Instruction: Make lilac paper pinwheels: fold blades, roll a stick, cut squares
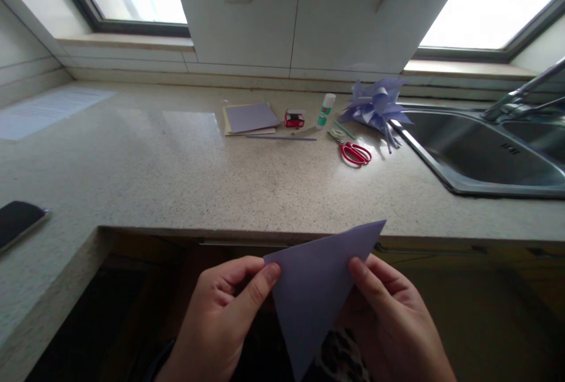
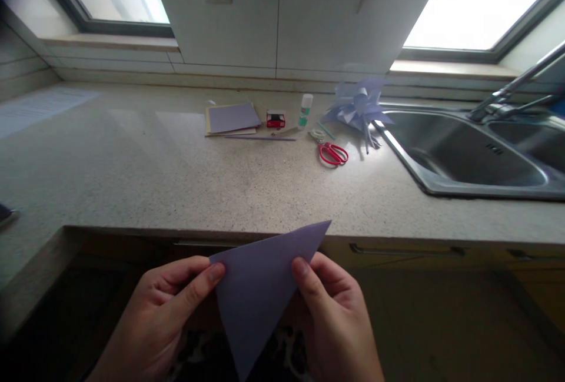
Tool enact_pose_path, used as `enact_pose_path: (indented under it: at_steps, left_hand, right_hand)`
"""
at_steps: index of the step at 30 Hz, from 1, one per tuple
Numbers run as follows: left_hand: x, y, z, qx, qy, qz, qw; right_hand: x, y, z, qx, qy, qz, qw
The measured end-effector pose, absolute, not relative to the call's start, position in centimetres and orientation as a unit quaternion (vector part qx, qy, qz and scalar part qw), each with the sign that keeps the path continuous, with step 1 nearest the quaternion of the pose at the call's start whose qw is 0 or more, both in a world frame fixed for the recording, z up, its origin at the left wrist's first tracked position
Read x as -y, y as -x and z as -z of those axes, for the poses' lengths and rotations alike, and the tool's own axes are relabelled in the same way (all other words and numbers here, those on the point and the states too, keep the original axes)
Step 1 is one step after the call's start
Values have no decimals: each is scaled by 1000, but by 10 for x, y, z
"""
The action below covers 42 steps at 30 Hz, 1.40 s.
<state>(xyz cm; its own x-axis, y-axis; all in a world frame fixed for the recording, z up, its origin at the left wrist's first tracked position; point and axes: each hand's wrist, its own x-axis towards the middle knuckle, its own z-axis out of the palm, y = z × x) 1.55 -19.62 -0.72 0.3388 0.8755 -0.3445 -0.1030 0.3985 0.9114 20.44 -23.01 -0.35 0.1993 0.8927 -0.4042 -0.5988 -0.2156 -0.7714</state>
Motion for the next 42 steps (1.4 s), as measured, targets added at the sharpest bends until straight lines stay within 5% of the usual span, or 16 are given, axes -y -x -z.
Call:
enact_pose_path:
  at_steps: [42]
  left_hand:
    - [196, 0, 27, -506, -373, -359, 690]
  right_hand:
    - [206, -214, -4, 189, 467, -532, 681]
